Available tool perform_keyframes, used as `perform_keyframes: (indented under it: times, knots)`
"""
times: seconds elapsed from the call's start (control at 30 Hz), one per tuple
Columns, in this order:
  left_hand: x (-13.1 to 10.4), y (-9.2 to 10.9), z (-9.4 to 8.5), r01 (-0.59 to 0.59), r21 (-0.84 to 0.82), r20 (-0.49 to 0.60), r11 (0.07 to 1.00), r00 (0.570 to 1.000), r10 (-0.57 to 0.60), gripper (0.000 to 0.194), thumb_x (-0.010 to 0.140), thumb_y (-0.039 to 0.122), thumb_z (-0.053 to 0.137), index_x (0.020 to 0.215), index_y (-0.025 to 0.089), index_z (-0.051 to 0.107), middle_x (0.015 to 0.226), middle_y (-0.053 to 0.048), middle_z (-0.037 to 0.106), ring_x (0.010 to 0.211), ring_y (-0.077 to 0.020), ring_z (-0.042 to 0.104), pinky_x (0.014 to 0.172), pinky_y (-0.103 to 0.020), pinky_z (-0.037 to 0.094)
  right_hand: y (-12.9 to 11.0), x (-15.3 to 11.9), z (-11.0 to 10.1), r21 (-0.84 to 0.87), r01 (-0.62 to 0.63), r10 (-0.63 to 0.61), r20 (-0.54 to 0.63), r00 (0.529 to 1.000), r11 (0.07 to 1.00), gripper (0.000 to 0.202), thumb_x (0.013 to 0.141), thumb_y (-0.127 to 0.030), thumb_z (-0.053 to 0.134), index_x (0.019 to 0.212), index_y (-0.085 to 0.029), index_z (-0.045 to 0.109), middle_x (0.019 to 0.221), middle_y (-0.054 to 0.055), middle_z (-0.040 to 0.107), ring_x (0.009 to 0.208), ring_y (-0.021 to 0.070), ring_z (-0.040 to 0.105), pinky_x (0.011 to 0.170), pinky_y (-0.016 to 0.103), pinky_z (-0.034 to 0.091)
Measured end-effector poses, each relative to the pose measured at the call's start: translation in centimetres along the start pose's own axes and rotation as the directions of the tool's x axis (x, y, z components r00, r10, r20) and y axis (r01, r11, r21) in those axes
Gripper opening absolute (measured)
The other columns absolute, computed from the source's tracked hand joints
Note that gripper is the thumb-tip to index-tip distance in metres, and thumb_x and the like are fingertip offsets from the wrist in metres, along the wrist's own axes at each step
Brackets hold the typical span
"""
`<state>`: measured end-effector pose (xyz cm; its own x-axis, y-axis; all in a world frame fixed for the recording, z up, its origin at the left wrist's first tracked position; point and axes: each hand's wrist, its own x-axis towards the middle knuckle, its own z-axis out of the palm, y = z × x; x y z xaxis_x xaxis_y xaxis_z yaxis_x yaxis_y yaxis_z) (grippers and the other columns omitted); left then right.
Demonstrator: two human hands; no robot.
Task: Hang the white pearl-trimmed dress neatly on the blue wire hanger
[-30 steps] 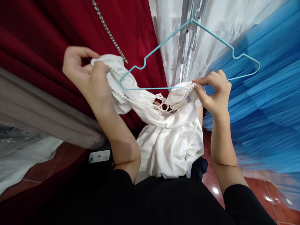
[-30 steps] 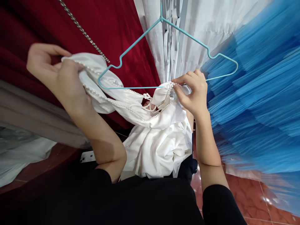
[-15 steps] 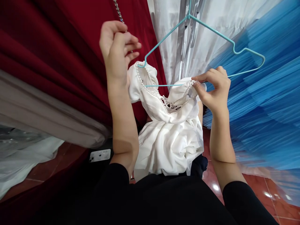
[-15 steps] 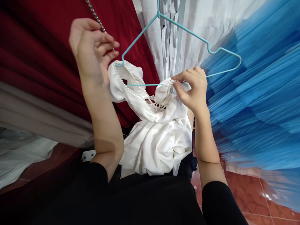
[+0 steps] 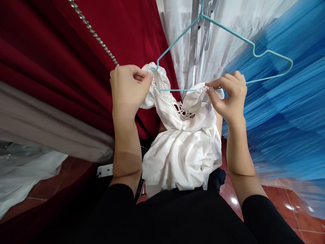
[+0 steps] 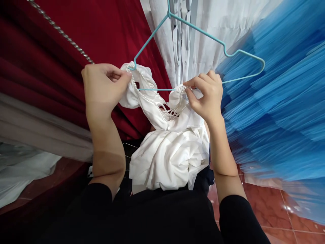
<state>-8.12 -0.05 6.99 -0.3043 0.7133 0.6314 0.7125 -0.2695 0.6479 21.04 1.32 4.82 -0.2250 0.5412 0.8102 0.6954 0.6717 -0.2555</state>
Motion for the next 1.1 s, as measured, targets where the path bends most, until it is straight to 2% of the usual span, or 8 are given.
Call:
perform_keyframes:
  times: [0.23,0.47,0.73,0.8,0.87,0.93,1.0,1.1]
  knots:
    - [0.1,-0.1,-0.4,-0.031,0.01,0.018,0.999,0.999,0.031,0.012,0.077,0.006,0.073,0.072,0.015,0.079,0.058,0.001,0.067,0.056,-0.0156,0.06,0.061,-0.031,0.045,0.0,-0.2,0.3,0.028,-0.018,0.019,-0.006,1.0,0.999,0.021,0.094,-0.048,0.064,0.089,-0.029,0.074,0.074,0.002,0.062,0.084,0.0231,0.057,0.092,0.048,0.049]
    - [1.1,1.7,-0.2,-0.057,-0.316,-0.052,0.947,0.998,0.043,0.02,0.083,0.0,0.072,0.073,0.018,0.075,0.065,0.004,0.065,0.063,-0.0113,0.054,0.062,-0.028,0.045,-0.5,-0.4,0.0,0.08,-0.041,0.038,0.034,0.999,0.996,0.025,0.096,-0.05,0.061,0.09,-0.029,0.074,0.075,0.002,0.06,0.084,0.0224,0.056,0.092,0.047,0.048]
    - [-1.6,2.9,-1.9,-0.077,-0.432,0.088,0.899,0.988,0.127,0.011,0.093,0.024,0.076,0.09,0.014,0.079,0.078,-0.002,0.072,0.07,-0.0123,0.062,0.067,-0.027,0.049,-0.3,-0.5,0.2,0.056,-0.044,0.042,0.023,0.999,0.997,0.025,0.096,-0.05,0.061,0.09,-0.029,0.073,0.077,0.002,0.061,0.088,0.0233,0.058,0.098,0.05,0.049]
    - [-3.3,2.9,-1.9,0.047,-0.527,0.274,0.849,0.955,0.116,0.021,0.097,0.033,0.073,0.088,0.016,0.08,0.073,-0.003,0.072,0.063,-0.0119,0.064,0.058,-0.024,0.049,-0.3,-0.5,0.4,0.062,-0.058,0.056,0.022,0.998,0.996,0.025,0.096,-0.05,0.061,0.09,-0.029,0.072,0.077,0.003,0.062,0.09,0.024,0.058,0.099,0.051,0.05]
    - [-5.0,2.7,-0.8,0.282,-0.531,0.558,0.799,0.826,0.08,0.028,0.097,0.042,0.071,0.095,0.016,0.081,0.074,-0.006,0.076,0.061,-0.014,0.068,0.053,-0.023,0.051,-0.4,-0.6,0.5,0.071,-0.069,0.067,0.019,0.998,0.995,0.023,0.097,-0.048,0.06,0.09,-0.028,0.072,0.076,0.003,0.061,0.09,0.0242,0.058,0.1,0.052,0.05]
    - [-6.5,2.6,1.4,0.478,-0.515,0.707,0.711,0.706,0.037,0.035,0.096,0.046,0.071,0.113,0.016,0.077,0.092,-0.01,0.08,0.076,-0.0188,0.076,0.063,-0.026,0.06,-0.5,-0.6,0.5,0.071,-0.066,0.065,0.011,0.998,0.995,0.021,0.097,-0.044,0.06,0.091,-0.028,0.072,0.077,0.002,0.061,0.089,0.0235,0.058,0.1,0.052,0.05]
    - [-7.6,2.7,4.2,0.557,-0.632,0.659,0.538,0.752,-0.005,0.037,0.097,0.047,0.069,0.122,0.019,0.071,0.117,-0.013,0.077,0.099,-0.023,0.078,0.087,-0.034,0.064,-0.4,-0.7,0.5,0.064,-0.056,0.056,0.009,0.998,0.996,0.019,0.097,-0.041,0.059,0.092,-0.028,0.072,0.078,0.002,0.062,0.089,0.0228,0.058,0.101,0.052,0.049]
    - [-8.2,3.2,7.7,0.51,-0.827,0.511,0.234,0.857,-0.063,0.03,0.102,0.045,0.059,0.12,0.022,0.064,0.137,-0.015,0.068,0.134,-0.0275,0.066,0.116,-0.047,0.051,-0.3,-0.7,0.4,0.062,-0.04,0.04,-0.004,0.999,0.997,0.016,0.096,-0.038,0.059,0.093,-0.028,0.072,0.08,0.001,0.061,0.091,0.0226,0.059,0.103,0.053,0.049]
